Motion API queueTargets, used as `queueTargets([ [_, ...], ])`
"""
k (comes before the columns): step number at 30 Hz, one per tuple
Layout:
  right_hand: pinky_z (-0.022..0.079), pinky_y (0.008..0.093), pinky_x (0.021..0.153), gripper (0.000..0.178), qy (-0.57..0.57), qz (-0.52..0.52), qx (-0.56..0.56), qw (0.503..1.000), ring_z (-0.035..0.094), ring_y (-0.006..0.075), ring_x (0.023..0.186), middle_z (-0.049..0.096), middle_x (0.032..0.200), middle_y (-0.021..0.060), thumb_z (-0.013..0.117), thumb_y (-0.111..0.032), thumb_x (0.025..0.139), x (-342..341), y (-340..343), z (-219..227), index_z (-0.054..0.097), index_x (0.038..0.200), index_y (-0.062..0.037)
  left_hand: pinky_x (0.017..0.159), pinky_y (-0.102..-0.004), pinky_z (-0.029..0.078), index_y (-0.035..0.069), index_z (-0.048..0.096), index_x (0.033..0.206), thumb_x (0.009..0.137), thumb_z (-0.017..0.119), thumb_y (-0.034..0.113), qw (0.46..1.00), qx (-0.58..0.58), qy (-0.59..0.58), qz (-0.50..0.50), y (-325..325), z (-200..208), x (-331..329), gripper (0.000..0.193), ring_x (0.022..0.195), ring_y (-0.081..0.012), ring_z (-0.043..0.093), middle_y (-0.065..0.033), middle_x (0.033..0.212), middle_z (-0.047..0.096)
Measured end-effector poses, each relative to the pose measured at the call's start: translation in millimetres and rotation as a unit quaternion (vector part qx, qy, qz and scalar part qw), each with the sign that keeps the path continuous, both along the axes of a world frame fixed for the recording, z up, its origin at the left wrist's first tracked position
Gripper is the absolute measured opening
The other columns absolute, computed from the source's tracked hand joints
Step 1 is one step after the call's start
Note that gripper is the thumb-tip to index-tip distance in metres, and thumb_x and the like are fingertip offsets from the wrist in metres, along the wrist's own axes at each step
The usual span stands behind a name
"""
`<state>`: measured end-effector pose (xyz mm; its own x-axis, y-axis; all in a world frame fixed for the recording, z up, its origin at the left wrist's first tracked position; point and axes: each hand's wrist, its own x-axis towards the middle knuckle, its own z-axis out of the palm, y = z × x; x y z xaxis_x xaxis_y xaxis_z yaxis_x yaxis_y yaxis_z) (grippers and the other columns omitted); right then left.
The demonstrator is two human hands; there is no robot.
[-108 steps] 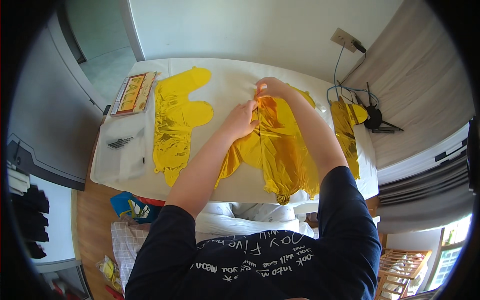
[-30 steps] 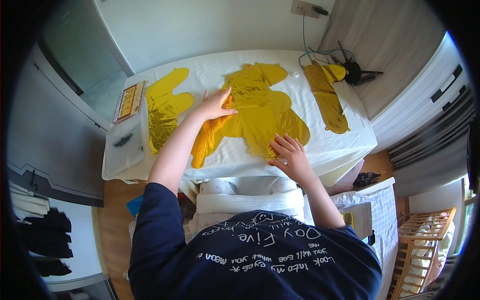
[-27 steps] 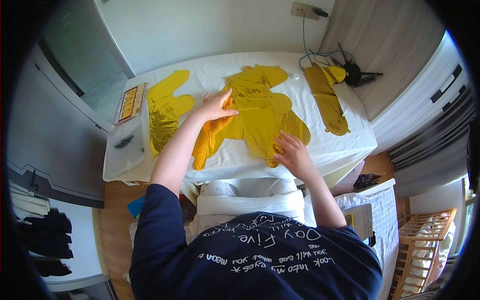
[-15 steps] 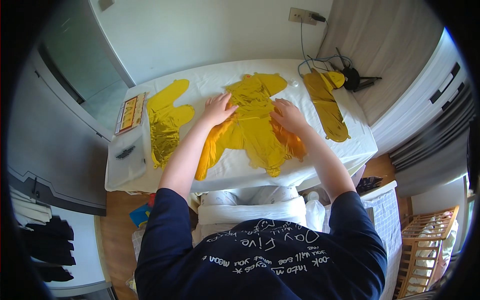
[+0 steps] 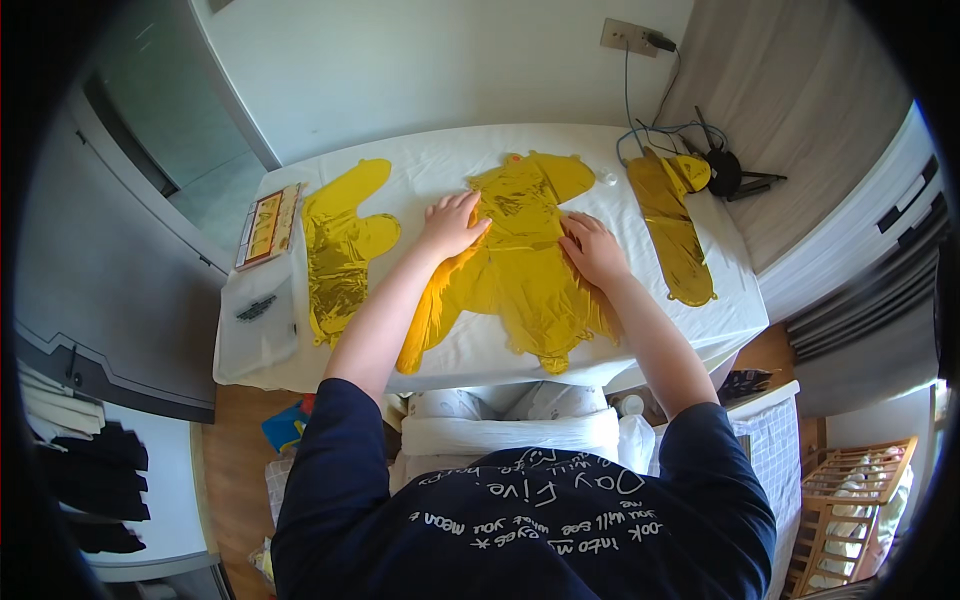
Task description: Folding a yellow foil alphabet balloon on a table.
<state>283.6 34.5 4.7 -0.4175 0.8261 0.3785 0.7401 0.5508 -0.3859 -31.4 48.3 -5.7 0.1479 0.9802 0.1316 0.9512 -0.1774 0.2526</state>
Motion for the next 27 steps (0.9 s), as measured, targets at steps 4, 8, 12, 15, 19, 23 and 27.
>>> queueTargets([
  [4,0.039,0.0434,0.117,0.045,-0.051,-0.003,0.011,0.999,0.049,0.0333,0.139,0.057,0.147,0.0133,0.062,-0.036,0.099,-0.8,-0.1,1.6,0.064,0.136,-0.0107,0.118,-0.0487,0.027,0.012,0.042,0.157,0.101,0.051,0.059,1.0,0.022,0.016,-0.005,-3.2,-3.4,2.0,0.074,0.149,-0.026,0.035,-0.0056,0.163,0.041],
  [8,0.037,0.0442,0.118,0.047,-0.067,-0.017,0.007,0.998,0.047,0.0333,0.142,0.056,0.149,0.0135,0.063,-0.039,0.098,1.0,0.2,2.1,0.064,0.136,-0.011,0.119,-0.0457,0.024,0.014,0.044,0.156,0.1,0.053,0.059,0.999,0.04,-0.012,-0.003,-6.3,0.0,6.6,0.073,0.149,-0.0232,0.035,-0.0038,0.162,0.042],
  [12,0.035,0.0439,0.12,0.052,-0.046,-0.021,-0.022,0.998,0.043,0.0337,0.144,0.053,0.152,0.0132,0.063,-0.044,0.097,1.0,2.3,0.3,0.064,0.138,-0.0122,0.119,-0.0446,0.024,0.013,0.047,0.154,0.099,0.054,0.061,0.998,0.051,-0.025,0.002,-7.1,-0.6,6.8,0.074,0.149,-0.0228,0.036,-0.0035,0.161,0.044],
  [15,0.035,0.0447,0.12,0.048,-0.025,-0.029,-0.012,0.999,0.044,0.0338,0.144,0.053,0.151,0.0137,0.063,-0.04,0.098,0.2,3.6,4.8,0.064,0.137,-0.0117,0.119,-0.0446,0.024,0.013,0.048,0.154,0.098,0.055,0.061,0.998,0.056,-0.018,0.005,-7.6,-2.7,7.7,0.074,0.149,-0.0227,0.035,-0.0034,0.161,0.044],
  [19,0.041,0.0453,0.115,0.041,-0.056,0.012,0.002,0.998,0.049,0.0366,0.138,0.059,0.144,0.0145,0.065,-0.025,0.098,-20.0,15.7,25.2,0.065,0.135,-0.0093,0.119,-0.0449,0.025,0.013,0.049,0.153,0.098,0.056,0.061,0.998,0.061,-0.011,0.012,-11.5,-3.7,3.5,0.073,0.149,-0.0236,0.036,-0.0041,0.161,0.045],
  [23,0.043,0.0451,0.113,0.04,-0.08,0.102,0.047,0.991,0.052,0.037,0.134,0.061,0.141,0.0155,0.064,-0.022,0.098,-68.6,63.1,35.7,0.064,0.136,-0.0096,0.119,-0.047,0.027,0.012,0.051,0.151,0.097,0.056,0.061,0.997,0.069,-0.003,0.014,-15.1,-1.6,-3.2,0.073,0.148,-0.0266,0.038,-0.0058,0.159,0.047],
  [27,0.046,0.0453,0.108,0.045,-0.056,0.132,-0.074,0.987,0.057,0.0367,0.129,0.062,0.139,0.0183,0.058,-0.018,0.098,-116.1,110.6,34.3,0.058,0.143,-0.0115,0.118,-0.049,0.028,0.011,0.05,0.152,0.097,0.055,0.062,0.997,0.072,0.005,0.001,-10.9,-5.0,4.0,0.075,0.147,-0.0286,0.039,-0.0076,0.157,0.049],
])
